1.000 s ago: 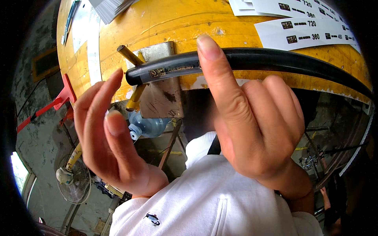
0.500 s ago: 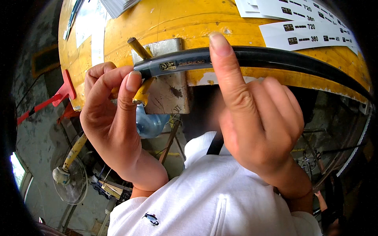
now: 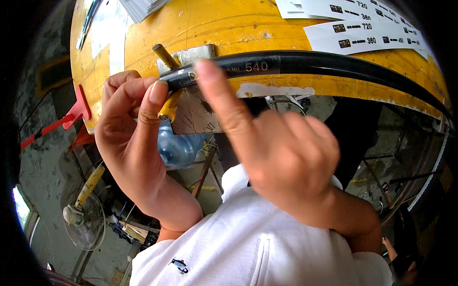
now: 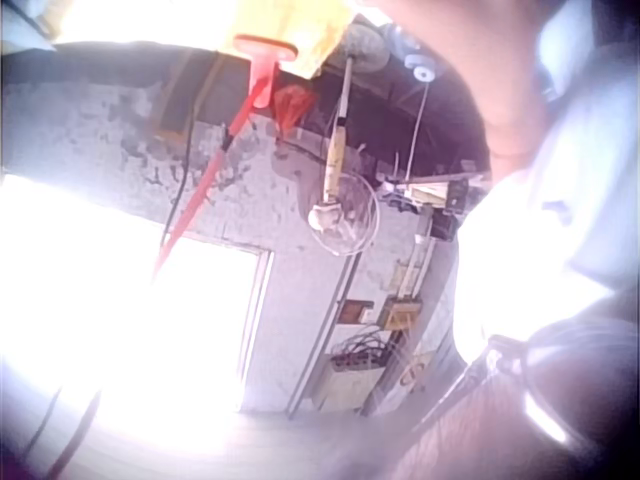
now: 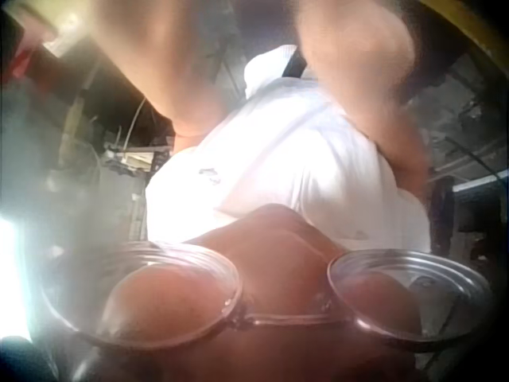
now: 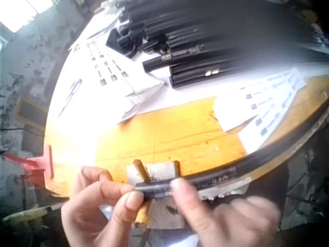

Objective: The person applies small adhesive labels to black cylindrical tubes by hand, picking each label from a sheet and pressing it onto the surface of a tube held against a jig.

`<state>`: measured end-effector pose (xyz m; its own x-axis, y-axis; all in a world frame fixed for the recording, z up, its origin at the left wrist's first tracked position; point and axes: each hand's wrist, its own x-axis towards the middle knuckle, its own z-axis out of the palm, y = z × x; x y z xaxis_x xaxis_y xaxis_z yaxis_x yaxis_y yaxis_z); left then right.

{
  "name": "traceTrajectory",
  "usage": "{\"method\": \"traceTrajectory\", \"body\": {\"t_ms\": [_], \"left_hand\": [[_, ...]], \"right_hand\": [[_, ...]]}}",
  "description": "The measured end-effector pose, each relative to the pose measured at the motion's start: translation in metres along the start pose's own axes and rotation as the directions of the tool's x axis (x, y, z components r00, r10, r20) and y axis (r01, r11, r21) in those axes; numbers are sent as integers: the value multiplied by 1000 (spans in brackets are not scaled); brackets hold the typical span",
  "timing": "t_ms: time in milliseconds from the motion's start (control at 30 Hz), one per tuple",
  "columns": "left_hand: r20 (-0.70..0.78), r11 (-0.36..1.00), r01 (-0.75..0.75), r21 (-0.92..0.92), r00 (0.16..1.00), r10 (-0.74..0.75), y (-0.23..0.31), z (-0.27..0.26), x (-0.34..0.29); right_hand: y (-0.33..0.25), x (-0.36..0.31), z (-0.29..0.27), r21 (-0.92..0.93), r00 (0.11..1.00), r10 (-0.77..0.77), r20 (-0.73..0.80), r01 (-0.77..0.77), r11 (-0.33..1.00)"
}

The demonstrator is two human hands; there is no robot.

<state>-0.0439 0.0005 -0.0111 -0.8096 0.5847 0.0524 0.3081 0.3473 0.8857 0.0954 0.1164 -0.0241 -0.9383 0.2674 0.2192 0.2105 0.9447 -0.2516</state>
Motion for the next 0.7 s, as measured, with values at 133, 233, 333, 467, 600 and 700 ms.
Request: {"method": "traceTrajectory", "body": {"t_ms": [133, 233, 333, 467, 600, 700], "left_hand": [[-8, 1000, -21, -10, 1000, 21, -1, 2, -2], [-13, 1000, -4, -24, 1000, 3, 1, 2, -2], [-3, 999, -9, -33, 1000, 9, 0, 1, 0], [-62, 996, 19, -86, 998, -25, 0, 4, 0], [-69, 999, 14, -40, 997, -17, -2, 4, -1], [-66, 1000, -10, 1, 998, 10, -5, 3, -3]], "right_hand": [[16, -19, -10, -43, 998, 51, 40, -50, 998], [4, -14, -4, -46, 997, 83, 7, -83, 996], [-15, 3, 4, -67, 999, 49, -2, -49, 997], [-20, 9, 0, -87, 997, 75, 7, -74, 993], [4, -11, -10, -174, 985, 173, -17, -173, 969], [25, -22, -17, -176, 979, 203, -7, -201, 964]]}}
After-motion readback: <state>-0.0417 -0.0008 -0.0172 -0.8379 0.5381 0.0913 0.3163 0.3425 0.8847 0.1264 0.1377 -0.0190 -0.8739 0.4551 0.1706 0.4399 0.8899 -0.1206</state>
